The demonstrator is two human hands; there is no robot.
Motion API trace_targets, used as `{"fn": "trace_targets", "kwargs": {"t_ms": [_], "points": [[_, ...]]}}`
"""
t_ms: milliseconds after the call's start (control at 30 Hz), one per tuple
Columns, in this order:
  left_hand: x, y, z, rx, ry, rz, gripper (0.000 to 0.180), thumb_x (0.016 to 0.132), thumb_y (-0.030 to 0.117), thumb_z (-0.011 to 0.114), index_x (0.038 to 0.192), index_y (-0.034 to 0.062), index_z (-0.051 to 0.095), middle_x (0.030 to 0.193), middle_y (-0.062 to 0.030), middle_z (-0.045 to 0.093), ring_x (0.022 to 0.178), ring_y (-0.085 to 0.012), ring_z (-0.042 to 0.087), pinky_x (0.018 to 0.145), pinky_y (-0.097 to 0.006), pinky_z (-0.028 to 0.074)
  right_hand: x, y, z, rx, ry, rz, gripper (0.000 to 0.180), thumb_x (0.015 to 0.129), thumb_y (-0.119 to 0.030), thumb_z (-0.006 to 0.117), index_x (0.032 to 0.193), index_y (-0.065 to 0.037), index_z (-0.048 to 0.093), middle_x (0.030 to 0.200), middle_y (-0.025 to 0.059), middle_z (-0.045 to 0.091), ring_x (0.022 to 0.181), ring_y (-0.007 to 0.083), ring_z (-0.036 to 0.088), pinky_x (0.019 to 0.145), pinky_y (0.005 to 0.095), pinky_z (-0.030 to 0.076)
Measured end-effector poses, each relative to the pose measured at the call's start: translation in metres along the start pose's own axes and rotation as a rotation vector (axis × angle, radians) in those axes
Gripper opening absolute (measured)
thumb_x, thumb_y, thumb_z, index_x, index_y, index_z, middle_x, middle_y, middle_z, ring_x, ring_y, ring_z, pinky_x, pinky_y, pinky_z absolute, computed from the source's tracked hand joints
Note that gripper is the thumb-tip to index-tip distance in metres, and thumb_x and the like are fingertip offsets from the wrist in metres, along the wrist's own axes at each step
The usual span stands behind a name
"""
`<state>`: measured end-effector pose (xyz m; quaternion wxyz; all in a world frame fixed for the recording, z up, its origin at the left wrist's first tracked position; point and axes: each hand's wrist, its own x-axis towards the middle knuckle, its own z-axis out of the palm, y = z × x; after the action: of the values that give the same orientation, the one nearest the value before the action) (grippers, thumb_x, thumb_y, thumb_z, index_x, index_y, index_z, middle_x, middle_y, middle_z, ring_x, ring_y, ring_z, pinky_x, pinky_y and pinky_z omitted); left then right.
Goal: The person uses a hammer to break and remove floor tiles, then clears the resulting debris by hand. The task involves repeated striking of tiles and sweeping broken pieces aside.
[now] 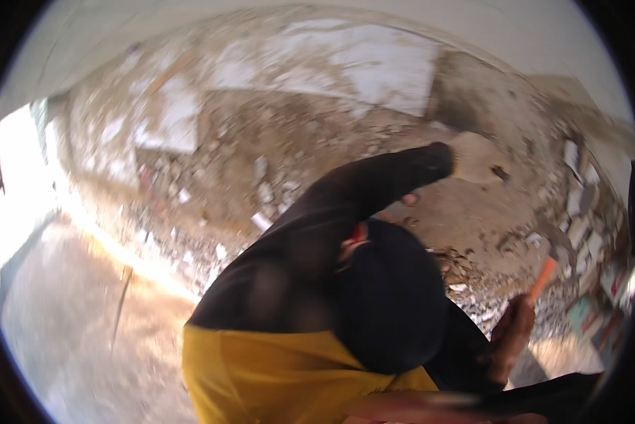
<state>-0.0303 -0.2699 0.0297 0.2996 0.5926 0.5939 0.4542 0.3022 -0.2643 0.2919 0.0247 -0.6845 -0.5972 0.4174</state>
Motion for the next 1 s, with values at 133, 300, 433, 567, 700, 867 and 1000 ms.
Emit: {"fn": "trace_targets", "kwargs": {"t_ms": [133, 300, 433, 567, 700, 867, 1000], "points": [[0.0, -0.001, 0.0, 0.068, -0.088, -0.039, 0.036, 0.094, 0.046, 0.073, 0.123, 0.0262, 0.081, 0.115, -0.0101, 0.082, 0.105, -0.0359, 0.077, 0.09, -0.052, 0.059, -0.002, -0.031, 0.008, -0.03, 0.037, -0.07, 0.046, 0.117, -0.052, 0.054, 0.108, -0.008, 0.064, 0.067, -0.0062, 0.043, 0.047, 0.0057, 0.038, 0.041, 0.024, 0.033], [0.002, 0.006, 0.006, 0.067, -0.071, -0.04, 0.035, 0.092, 0.048, 0.074, 0.118, 0.0269, 0.083, 0.111, -0.008, 0.082, 0.103, -0.0338, 0.078, 0.086, -0.051, 0.059, -0.029, -0.064, 0.106, 0.496, 0.082, 0.077, 0.039, 0.116, -0.049, 0.055, 0.113, -0.012, 0.064, 0.072, -0.0062, 0.042, 0.054, 0.0066, 0.041, 0.046, 0.0262, 0.037], [-0.015, 0.003, 0.027, 0.281, -0.42, -0.08, 0.029, 0.092, 0.04, 0.075, 0.117, 0.0271, 0.084, 0.107, -0.0065, 0.082, 0.1, -0.0327, 0.078, 0.085, -0.05, 0.059, -0.037, -0.048, 0.17, 0.935, -0.038, 0.241, 0.042, 0.118, -0.05, 0.053, 0.111, -0.01, 0.064, 0.071, -0.0029, 0.04, 0.055, 0.0103, 0.038, 0.048, 0.0289, 0.034], [-0.033, 0.002, 0.033, 0.273, -0.405, -0.034, 0.029, 0.091, 0.032, 0.075, 0.118, 0.0276, 0.084, 0.103, -0.0067, 0.082, 0.097, -0.0322, 0.079, 0.082, -0.049, 0.059, -0.041, -0.029, 0.176, 0.939, 0.061, 0.316, 0.046, 0.118, -0.052, 0.052, 0.111, -0.007, 0.062, 0.07, -0.0021, 0.041, 0.055, 0.0107, 0.038, 0.047, 0.0304, 0.034], [-0.023, 0.008, 0.017, 0.231, -0.37, -0.013, 0.03, 0.091, 0.031, 0.074, 0.12, 0.0283, 0.084, 0.101, -0.0071, 0.083, 0.095, -0.0323, 0.079, 0.082, -0.048, 0.06, -0.04, -0.022, 0.162, 0.906, 0.103, 0.321, 0.048, 0.118, -0.052, 0.05, 0.11, -0.006, 0.061, 0.07, -0.001, 0.042, 0.053, 0.0113, 0.04, 0.046, 0.0305, 0.036], [0.014, 0.012, -0.002, 0.232, -0.185, -0.097, 0.03, 0.093, 0.033, 0.073, 0.121, 0.0264, 0.083, 0.1, -0.0083, 0.083, 0.094, -0.0334, 0.079, 0.083, -0.049, 0.061, -0.035, -0.009, 0.163, 0.94, 0.117, 0.288, 0.05, 0.117, -0.053, 0.051, 0.108, -0.005, 0.061, 0.069, 0.0, 0.042, 0.052, 0.0121, 0.041, 0.045, 0.0309, 0.037], [0.026, 0.009, -0.001, 0.204, -0.095, -0.142, 0.03, 0.096, 0.036, 0.072, 0.122, 0.0237, 0.082, 0.099, -0.0098, 0.083, 0.094, -0.034, 0.079, 0.083, -0.048, 0.061, -0.026, -0.01, 0.145, 0.93, 0.169, 0.291, 0.049, 0.116, -0.057, 0.052, 0.107, -0.01, 0.062, 0.069, -0.0037, 0.042, 0.05, 0.0088, 0.039, 0.044, 0.0281, 0.036]]}}
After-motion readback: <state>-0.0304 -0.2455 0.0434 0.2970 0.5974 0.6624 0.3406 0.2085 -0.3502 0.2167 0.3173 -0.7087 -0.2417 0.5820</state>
